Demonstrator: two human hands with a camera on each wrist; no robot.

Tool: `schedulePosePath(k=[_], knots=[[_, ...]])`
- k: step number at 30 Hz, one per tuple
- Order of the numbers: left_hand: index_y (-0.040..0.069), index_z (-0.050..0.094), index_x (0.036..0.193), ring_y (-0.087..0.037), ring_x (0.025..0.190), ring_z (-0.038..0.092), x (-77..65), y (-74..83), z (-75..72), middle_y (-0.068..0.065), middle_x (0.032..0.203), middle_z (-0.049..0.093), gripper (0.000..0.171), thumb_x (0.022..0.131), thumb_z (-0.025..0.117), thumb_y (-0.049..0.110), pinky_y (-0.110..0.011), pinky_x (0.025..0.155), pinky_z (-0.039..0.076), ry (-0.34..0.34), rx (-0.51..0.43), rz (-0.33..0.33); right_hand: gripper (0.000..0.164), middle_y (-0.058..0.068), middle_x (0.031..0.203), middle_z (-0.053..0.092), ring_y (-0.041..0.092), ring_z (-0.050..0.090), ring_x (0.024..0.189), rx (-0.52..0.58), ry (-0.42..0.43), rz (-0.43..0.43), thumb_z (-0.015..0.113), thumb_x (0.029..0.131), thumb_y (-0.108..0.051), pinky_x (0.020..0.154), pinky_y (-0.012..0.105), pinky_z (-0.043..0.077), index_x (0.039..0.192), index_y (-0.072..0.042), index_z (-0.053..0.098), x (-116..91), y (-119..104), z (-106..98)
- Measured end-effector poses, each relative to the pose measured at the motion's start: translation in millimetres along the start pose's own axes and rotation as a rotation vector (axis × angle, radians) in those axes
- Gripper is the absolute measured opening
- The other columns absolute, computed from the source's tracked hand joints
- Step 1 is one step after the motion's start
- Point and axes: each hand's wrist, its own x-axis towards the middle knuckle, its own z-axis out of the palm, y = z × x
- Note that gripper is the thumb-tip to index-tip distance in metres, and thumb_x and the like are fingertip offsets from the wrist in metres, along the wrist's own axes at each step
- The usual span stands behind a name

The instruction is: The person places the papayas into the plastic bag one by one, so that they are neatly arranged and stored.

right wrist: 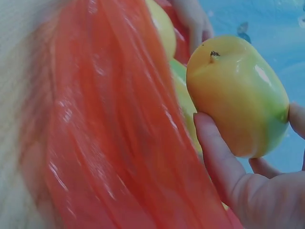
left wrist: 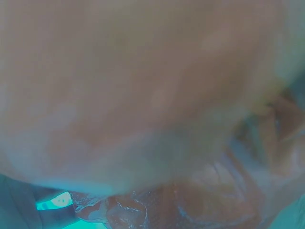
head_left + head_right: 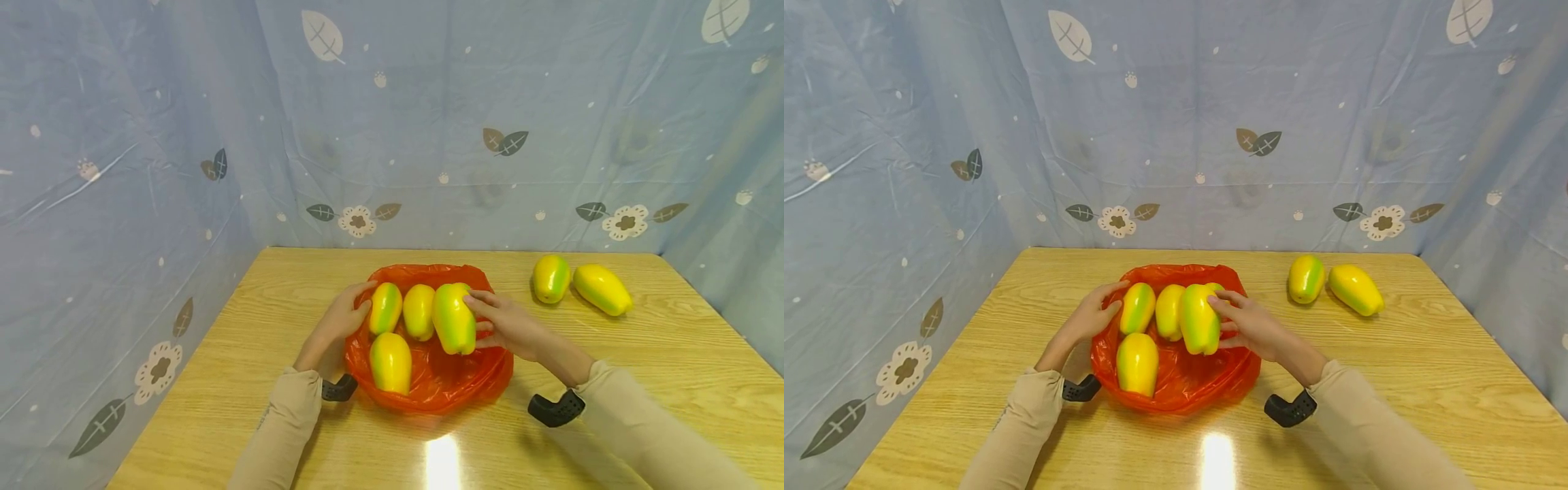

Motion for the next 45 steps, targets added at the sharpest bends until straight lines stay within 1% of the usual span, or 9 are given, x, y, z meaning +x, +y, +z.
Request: schedulePosePath(k=[4,6,15,19,22,25,31,35,45], knots=[[0.001,0.05,0.136,-0.037,0.128,0.04,0.2,-1.0,0.4,-0.02,0.136,0.048,0.042,0.094,0.051,0.002,-0.05,0.107,0.03,-0.005,0.007,-0.004,0.074,0.015,0.117,0.055,0.024,0.062,0.099,0.009,-0.028,0.017,0.048,0.1,-0.036,0.084,0.045,0.053,0.15,0.0,0.009,1,4,9],[0.002,0.05,0.137,-0.036,0.129,0.04,0.3,-1.5,0.6,-0.02,0.137,0.048,0.042,0.095,0.051,0.003,-0.05,0.108,0.03,-0.008,0.007,-0.01,0.074,0.019,0.121,0.054,0.028,0.06,0.103,0.003,-0.035,0.019,0.049,0.099,-0.036,0.085,0.045,0.052,0.15,0.0,0.009,1,6,13],[0.003,0.05,0.137,-0.036,0.13,0.039,-1.9,-1.9,0.6,-0.02,0.138,0.047,0.041,0.096,0.051,0.004,-0.05,0.108,0.028,-0.008,-0.009,-0.024,0.073,0.023,0.131,0.047,0.033,0.055,0.111,-0.019,0.003,0.07,0.055,0.096,-0.039,0.084,0.046,0.052,0.149,-0.003,0.019,-1,16,33],[0.003,0.05,0.137,-0.036,0.13,0.039,-1.8,-1.6,0.5,-0.02,0.137,0.047,0.041,0.095,0.051,0.004,-0.05,0.108,0.029,-0.003,0.004,-0.019,0.072,0.023,0.136,0.042,0.035,0.051,0.114,-0.025,0.018,0.083,0.058,0.095,-0.039,0.085,0.047,0.052,0.148,-0.005,0.023,-2,20,38],[0.004,0.05,0.137,-0.035,0.129,0.04,-1.0,-1.2,0.9,-0.019,0.137,0.048,0.041,0.096,0.051,0.005,-0.049,0.108,0.029,-0.006,0.014,-0.024,0.071,0.024,0.139,0.039,0.037,0.049,0.117,-0.02,0.005,0.087,0.057,0.096,-0.037,0.087,0.048,0.051,0.148,-0.005,0.021,-4,23,39],[0.004,0.05,0.137,-0.035,0.129,0.04,-0.1,-1.1,1.5,-0.019,0.137,0.048,0.042,0.095,0.052,0.005,-0.05,0.108,0.029,-0.008,0.024,-0.028,0.071,0.025,0.139,0.038,0.037,0.049,0.117,-0.004,-0.01,0.092,0.055,0.096,-0.037,0.088,0.048,0.05,0.148,-0.005,0.018,-6,27,39],[0.004,0.049,0.137,-0.036,0.13,0.039,0.8,0.0,1.2,-0.02,0.138,0.047,0.042,0.096,0.051,0.005,-0.05,0.108,0.029,-0.011,0.02,-0.025,0.069,0.027,0.139,0.035,0.038,0.052,0.115,0.038,-0.021,0.088,0.053,0.098,-0.036,0.087,0.05,0.05,0.15,-0.009,0.016,-8,32,40],[0.003,0.049,0.138,-0.036,0.13,0.039,0.4,0.9,0.4,-0.02,0.138,0.047,0.042,0.096,0.051,0.004,-0.051,0.108,0.028,-0.013,0.017,-0.029,0.069,0.027,0.14,0.033,0.036,0.053,0.113,0.036,-0.047,0.094,0.052,0.098,-0.036,0.087,0.049,0.05,0.151,-0.01,0.014,-9,35,41],[0.003,0.049,0.138,-0.036,0.13,0.039,0.3,0.7,0.1,-0.02,0.138,0.047,0.042,0.096,0.051,0.004,-0.05,0.108,0.028,-0.012,0.016,-0.024,0.069,0.025,0.129,0.044,0.029,0.057,0.102,-0.021,-0.049,0.107,0.052,0.098,-0.036,0.085,0.045,0.051,0.149,-0.005,0.017,-9,38,45]])
